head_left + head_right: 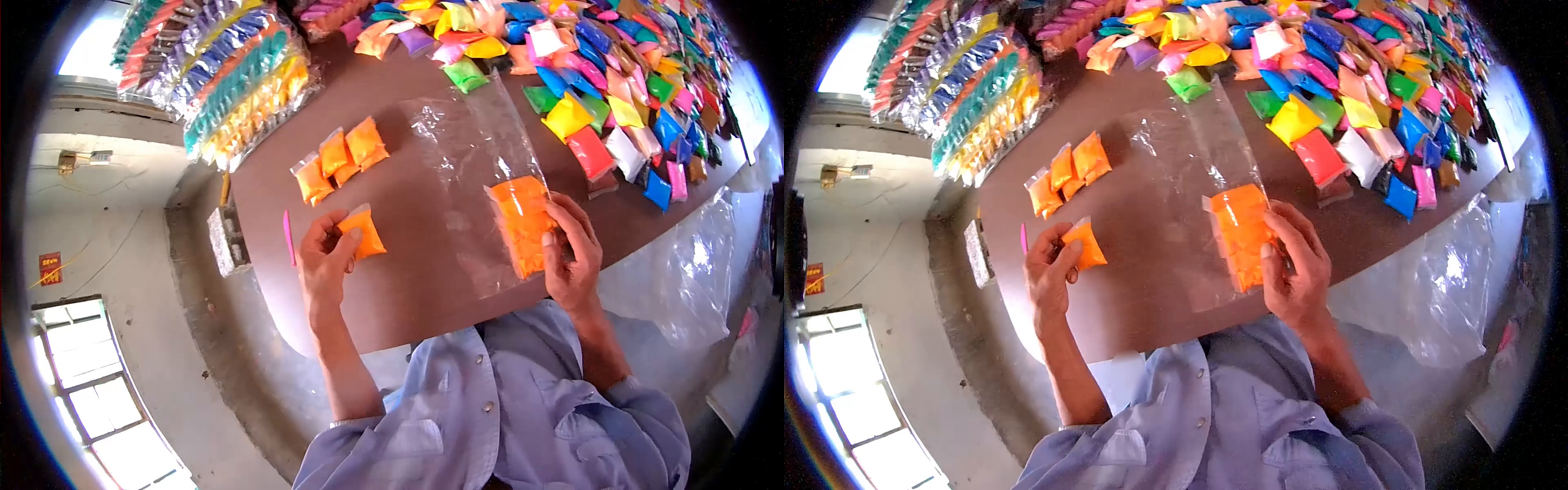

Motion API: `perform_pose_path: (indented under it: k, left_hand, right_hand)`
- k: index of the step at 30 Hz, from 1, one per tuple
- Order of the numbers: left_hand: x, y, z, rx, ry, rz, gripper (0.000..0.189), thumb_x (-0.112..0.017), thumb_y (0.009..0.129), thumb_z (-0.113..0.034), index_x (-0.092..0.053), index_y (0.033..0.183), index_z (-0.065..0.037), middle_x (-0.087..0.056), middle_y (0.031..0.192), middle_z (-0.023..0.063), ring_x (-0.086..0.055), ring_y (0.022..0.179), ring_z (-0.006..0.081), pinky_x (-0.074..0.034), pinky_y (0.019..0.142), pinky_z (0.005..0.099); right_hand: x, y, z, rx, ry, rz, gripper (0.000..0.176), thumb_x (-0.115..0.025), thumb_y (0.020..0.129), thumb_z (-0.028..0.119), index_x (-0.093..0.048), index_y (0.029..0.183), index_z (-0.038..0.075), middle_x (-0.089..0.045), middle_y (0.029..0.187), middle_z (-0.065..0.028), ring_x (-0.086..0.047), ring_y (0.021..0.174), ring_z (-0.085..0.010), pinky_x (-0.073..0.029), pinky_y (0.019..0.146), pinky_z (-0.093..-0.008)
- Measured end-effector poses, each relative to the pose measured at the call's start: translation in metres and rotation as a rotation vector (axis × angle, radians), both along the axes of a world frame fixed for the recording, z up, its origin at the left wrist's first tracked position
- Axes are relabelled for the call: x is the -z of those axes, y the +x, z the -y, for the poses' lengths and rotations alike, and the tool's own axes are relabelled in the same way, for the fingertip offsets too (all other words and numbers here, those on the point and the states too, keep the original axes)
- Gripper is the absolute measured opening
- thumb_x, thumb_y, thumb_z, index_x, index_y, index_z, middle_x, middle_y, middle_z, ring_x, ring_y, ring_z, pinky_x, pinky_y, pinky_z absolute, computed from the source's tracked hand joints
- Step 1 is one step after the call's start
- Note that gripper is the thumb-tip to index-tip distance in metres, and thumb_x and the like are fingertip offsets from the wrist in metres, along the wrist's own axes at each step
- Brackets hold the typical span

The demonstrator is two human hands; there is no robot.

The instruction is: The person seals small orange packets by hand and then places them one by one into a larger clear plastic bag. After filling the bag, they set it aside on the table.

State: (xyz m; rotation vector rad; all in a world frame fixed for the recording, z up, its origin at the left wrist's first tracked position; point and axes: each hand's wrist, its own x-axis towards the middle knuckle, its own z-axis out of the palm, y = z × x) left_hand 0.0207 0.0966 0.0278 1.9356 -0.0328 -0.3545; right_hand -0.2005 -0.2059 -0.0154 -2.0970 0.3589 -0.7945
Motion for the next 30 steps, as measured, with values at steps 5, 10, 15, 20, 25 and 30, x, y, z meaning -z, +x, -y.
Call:
perform_pose_path:
  k: [5, 10, 15, 20, 25, 30]
  left_hand:
    - [-0.015, -0.019, 0.062, 0.150, -0.326, -0.033, 0.041, -0.082, 0.092, -0.002, -0.068, 0.130, 0.002, -0.072, 0.090, 0.0046, -0.063, 0.071, 0.0091, -0.053, 0.062, 0.0258]
    - [0.007, -0.023, 0.124, 0.261, -0.360, -0.010, 0.039, -0.079, 0.096, -0.002, -0.067, 0.132, 0.002, -0.073, 0.104, 0.0074, -0.070, 0.083, 0.0127, -0.060, 0.072, 0.0283]
    - [0.015, -0.025, 0.147, 0.402, -0.146, 0.202, 0.028, -0.078, 0.095, -0.002, -0.075, 0.123, -0.002, -0.076, 0.105, 0.0046, -0.073, 0.094, 0.0106, -0.062, 0.083, 0.0283]
    - [0.011, -0.031, 0.154, 0.502, -0.100, 0.229, 0.032, -0.078, 0.093, 0.000, -0.076, 0.125, -0.003, -0.078, 0.109, 0.0068, -0.075, 0.098, 0.0149, -0.063, 0.084, 0.0306]
    - [0.011, -0.028, 0.156, 0.548, 0.016, 0.465, 0.032, -0.079, 0.091, 0.002, -0.079, 0.122, -0.005, -0.079, 0.115, 0.0125, -0.077, 0.104, 0.0282, -0.064, 0.086, 0.0357]
    - [0.012, -0.024, 0.165, 0.621, -0.041, 0.477, 0.033, -0.076, 0.090, 0.005, -0.082, 0.120, -0.007, -0.080, 0.116, 0.0141, -0.076, 0.108, 0.0369, -0.062, 0.093, 0.0422]
  right_hand:
    - [0.000, 0.001, -0.002, 0.001, 0.076, 0.005, 0.036, -0.064, 0.103, 0.008, -0.070, 0.137, -0.002, -0.069, 0.140, -0.0241, -0.070, 0.128, -0.0397, -0.058, 0.108, -0.0441]
    - [0.000, 0.000, -0.003, 0.024, 0.082, -0.003, 0.036, -0.065, 0.101, 0.005, -0.071, 0.136, -0.002, -0.070, 0.139, -0.0245, -0.071, 0.127, -0.0395, -0.058, 0.107, -0.0437]
    - [-0.001, -0.001, -0.003, 0.023, 0.091, -0.004, 0.037, -0.067, 0.100, 0.004, -0.071, 0.136, -0.002, -0.070, 0.138, -0.0251, -0.072, 0.125, -0.0401, -0.058, 0.106, -0.0437]
    - [-0.002, 0.001, -0.002, 0.018, 0.091, -0.006, 0.037, -0.066, 0.100, 0.005, -0.071, 0.136, -0.002, -0.071, 0.137, -0.0251, -0.072, 0.125, -0.0406, -0.058, 0.106, -0.0443]
    - [-0.002, 0.001, -0.003, 0.025, 0.081, -0.003, 0.037, -0.066, 0.100, 0.005, -0.071, 0.136, -0.002, -0.071, 0.137, -0.0252, -0.071, 0.125, -0.0406, -0.058, 0.107, -0.0449]
    - [-0.003, 0.002, -0.002, 0.015, 0.051, 0.006, 0.038, -0.066, 0.100, 0.005, -0.071, 0.136, -0.002, -0.070, 0.137, -0.0249, -0.071, 0.125, -0.0407, -0.058, 0.107, -0.0452]
